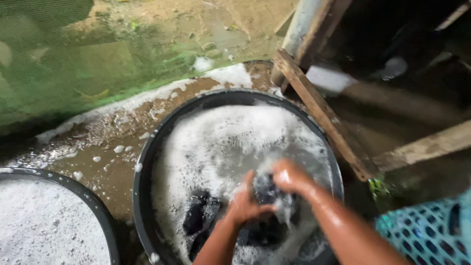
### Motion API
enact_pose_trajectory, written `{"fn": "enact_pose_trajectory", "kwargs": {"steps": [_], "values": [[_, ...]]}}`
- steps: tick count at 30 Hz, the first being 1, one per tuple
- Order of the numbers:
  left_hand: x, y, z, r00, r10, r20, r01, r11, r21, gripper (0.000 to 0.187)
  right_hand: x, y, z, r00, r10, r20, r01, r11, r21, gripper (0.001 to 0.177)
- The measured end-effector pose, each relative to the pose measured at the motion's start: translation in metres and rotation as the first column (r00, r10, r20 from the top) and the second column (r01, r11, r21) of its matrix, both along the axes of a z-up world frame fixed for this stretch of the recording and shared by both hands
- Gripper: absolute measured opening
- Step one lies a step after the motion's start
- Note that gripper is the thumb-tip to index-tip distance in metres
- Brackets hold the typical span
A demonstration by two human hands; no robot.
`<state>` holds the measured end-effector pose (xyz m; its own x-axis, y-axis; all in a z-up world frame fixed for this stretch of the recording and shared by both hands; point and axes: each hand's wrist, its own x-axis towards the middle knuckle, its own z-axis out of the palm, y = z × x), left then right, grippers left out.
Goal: The person is hand-washing several items of clothing in plastic basins filled with soapy water, rubbing the fabric together by hand and then placing the washed items into a blue basket.
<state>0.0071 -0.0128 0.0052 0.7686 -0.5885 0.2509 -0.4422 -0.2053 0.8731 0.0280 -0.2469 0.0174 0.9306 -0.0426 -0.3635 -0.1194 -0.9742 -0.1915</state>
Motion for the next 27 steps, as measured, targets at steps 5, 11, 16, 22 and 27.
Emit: {"fn": "enact_pose_trajectory", "kwargs": {"steps": [5, 11, 16, 22, 27], "values": [[0.016, -0.019, 0.079, 0.928, -0.066, -0.366, -0.043, 0.959, -0.281, 0.073, 0.018, 0.005, 0.216, 0.9, 0.004, 0.435, -0.217, 0.871, 0.442, 0.021], [0.006, -0.011, 0.147, 0.753, -0.039, -0.657, 0.063, 0.998, 0.013, 0.053, 0.0, 0.044, 0.382, 0.654, -0.645, 0.395, 0.139, 0.616, 0.775, 0.027], [0.003, 0.0, 0.113, 0.937, 0.024, -0.35, 0.077, 0.96, 0.271, 0.051, -0.008, 0.036, 0.388, 0.54, -0.792, 0.287, 0.014, 0.349, 0.937, 0.032], [-0.033, 0.025, -0.035, 0.976, 0.219, -0.004, -0.193, 0.867, 0.46, 0.106, -0.025, 0.01, 0.221, 0.838, 0.019, 0.545, -0.286, 0.867, 0.409, 0.029], [-0.052, 0.028, -0.141, 0.925, 0.152, -0.349, 0.167, 0.661, 0.731, 0.113, -0.071, 0.071, 0.051, 0.996, -0.081, -0.027, 0.085, 0.97, 0.228, 0.016]]}}
